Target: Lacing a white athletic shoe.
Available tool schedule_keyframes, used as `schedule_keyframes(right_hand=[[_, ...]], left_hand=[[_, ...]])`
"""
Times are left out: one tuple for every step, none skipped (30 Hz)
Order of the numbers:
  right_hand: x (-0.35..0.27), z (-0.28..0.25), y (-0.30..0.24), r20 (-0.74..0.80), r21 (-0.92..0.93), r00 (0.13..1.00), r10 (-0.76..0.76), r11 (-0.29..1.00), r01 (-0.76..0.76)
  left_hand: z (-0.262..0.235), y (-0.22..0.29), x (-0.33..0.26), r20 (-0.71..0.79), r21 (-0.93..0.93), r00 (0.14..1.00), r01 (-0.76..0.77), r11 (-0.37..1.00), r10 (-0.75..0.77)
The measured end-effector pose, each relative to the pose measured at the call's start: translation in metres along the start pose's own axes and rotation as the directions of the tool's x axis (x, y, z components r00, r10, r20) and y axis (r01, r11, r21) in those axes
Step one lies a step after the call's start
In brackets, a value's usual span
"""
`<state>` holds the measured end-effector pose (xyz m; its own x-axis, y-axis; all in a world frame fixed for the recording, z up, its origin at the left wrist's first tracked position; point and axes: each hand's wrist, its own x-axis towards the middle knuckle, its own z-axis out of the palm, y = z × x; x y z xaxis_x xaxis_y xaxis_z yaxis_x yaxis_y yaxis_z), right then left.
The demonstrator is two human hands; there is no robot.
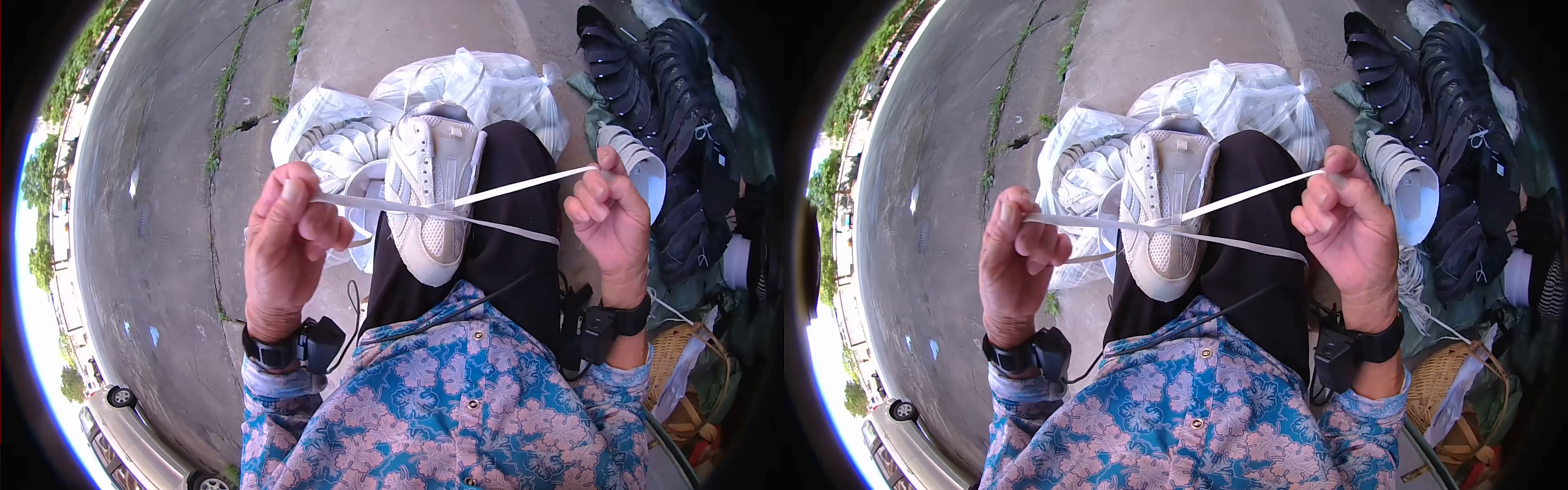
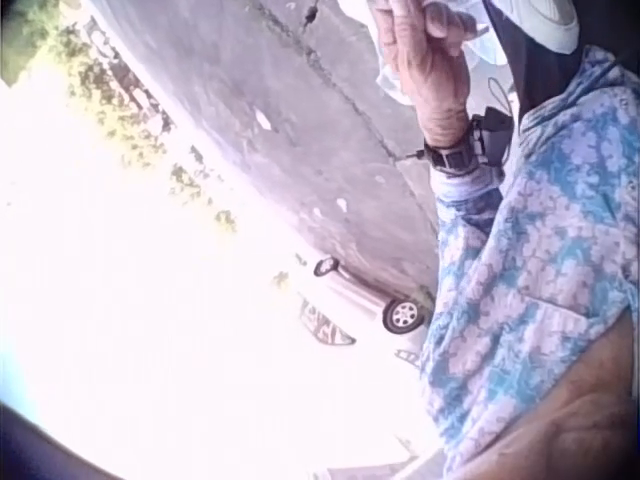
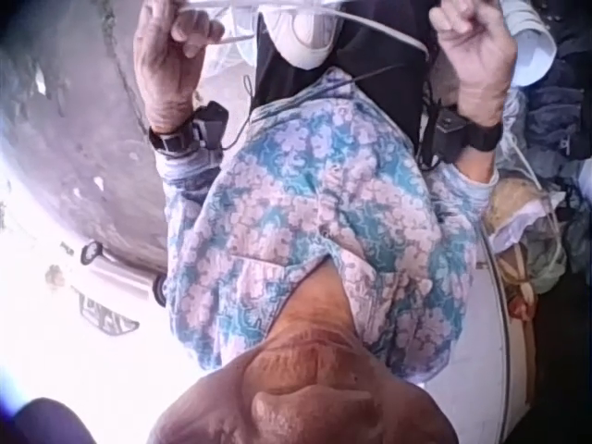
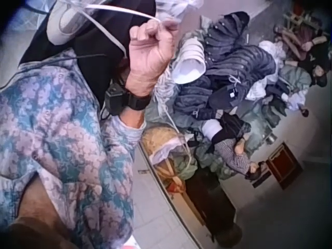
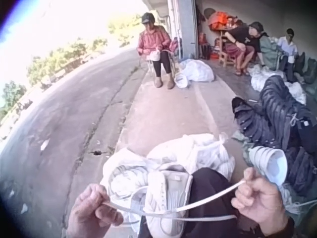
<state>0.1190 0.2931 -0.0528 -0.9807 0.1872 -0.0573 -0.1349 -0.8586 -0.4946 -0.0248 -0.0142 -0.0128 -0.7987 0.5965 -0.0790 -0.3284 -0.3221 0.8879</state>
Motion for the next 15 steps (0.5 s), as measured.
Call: schedule_keyframes(right_hand=[[-0.006,-0.007,-0.013,-0.048,0.073,0.997,-0.057,0.996,0.061],[-0.012,-0.017,-0.030,-0.033,0.103,0.991,-0.128,0.986,0.131],[-0.020,-0.023,-0.047,-0.099,0.132,0.976,-0.194,0.970,0.206],[-0.027,-0.032,-0.066,-0.145,0.147,0.956,-0.255,0.950,0.275],[-0.037,-0.055,-0.093,-0.165,0.164,0.945,-0.284,0.936,0.310],[-0.053,-0.081,-0.122,-0.188,0.200,0.927,-0.324,0.912,0.359],[-0.068,-0.104,-0.147,-0.262,0.160,0.881,-0.395,0.882,0.443],[-0.087,-0.118,-0.177,-0.363,0.075,0.808,-0.464,0.849,0.522],[-0.108,-0.139,-0.202,-0.397,0.037,0.763,-0.509,0.822,0.568],[-0.139,-0.181,-0.239,-0.339,-0.055,0.743,-0.577,0.800,0.597],[-0.155,-0.196,-0.260,-0.468,-0.096,0.638,-0.611,0.753,0.651],[-0.182,-0.217,-0.291,-0.530,-0.175,0.568,-0.630,0.737,0.653],[-0.213,-0.236,-0.320,-0.457,-0.190,0.634,-0.624,0.765,0.616],[-0.240,-0.250,-0.344,-0.381,-0.209,0.697,-0.608,0.790,0.576],[-0.259,-0.257,-0.359,-0.405,-0.351,0.625,-0.667,0.745,0.567]], left_hand=[[-0.015,0.015,-0.001,-0.080,-0.164,0.996,-0.060,0.985,0.047],[-0.039,0.032,-0.004,-0.087,-0.254,0.990,-0.130,0.958,0.111],[-0.062,0.049,-0.009,-0.164,-0.291,0.972,-0.209,0.934,0.167],[-0.088,0.067,-0.018,-0.193,-0.277,0.954,-0.277,0.920,0.229],[-0.117,0.084,-0.029,-0.247,-0.294,0.936,-0.318,0.902,0.250],[-0.141,0.099,-0.040,-0.289,-0.304,0.919,-0.354,0.884,0.268],[-0.164,0.115,-0.054,-0.338,-0.283,0.901,-0.374,0.883,0.274],[-0.181,0.132,-0.068,-0.321,-0.280,0.903,-0.379,0.882,0.286],[-0.204,0.145,-0.082,-0.399,-0.242,0.869,-0.407,0.881,0.292],[-0.224,0.158,-0.096,-0.469,-0.203,0.831,-0.431,0.879,0.299],[-0.240,0.172,-0.112,-0.472,-0.188,0.827,-0.432,0.882,0.305],[-0.259,0.182,-0.126,-0.574,-0.125,0.760,-0.451,0.884,0.306],[-0.279,0.191,-0.139,-0.667,-0.064,0.679,-0.461,0.885,0.306],[-0.298,0.201,-0.152,-0.668,-0.067,0.679,-0.463,0.884,0.304],[-0.313,0.212,-0.168,-0.752,-0.080,0.607,-0.473,0.877,0.259]])
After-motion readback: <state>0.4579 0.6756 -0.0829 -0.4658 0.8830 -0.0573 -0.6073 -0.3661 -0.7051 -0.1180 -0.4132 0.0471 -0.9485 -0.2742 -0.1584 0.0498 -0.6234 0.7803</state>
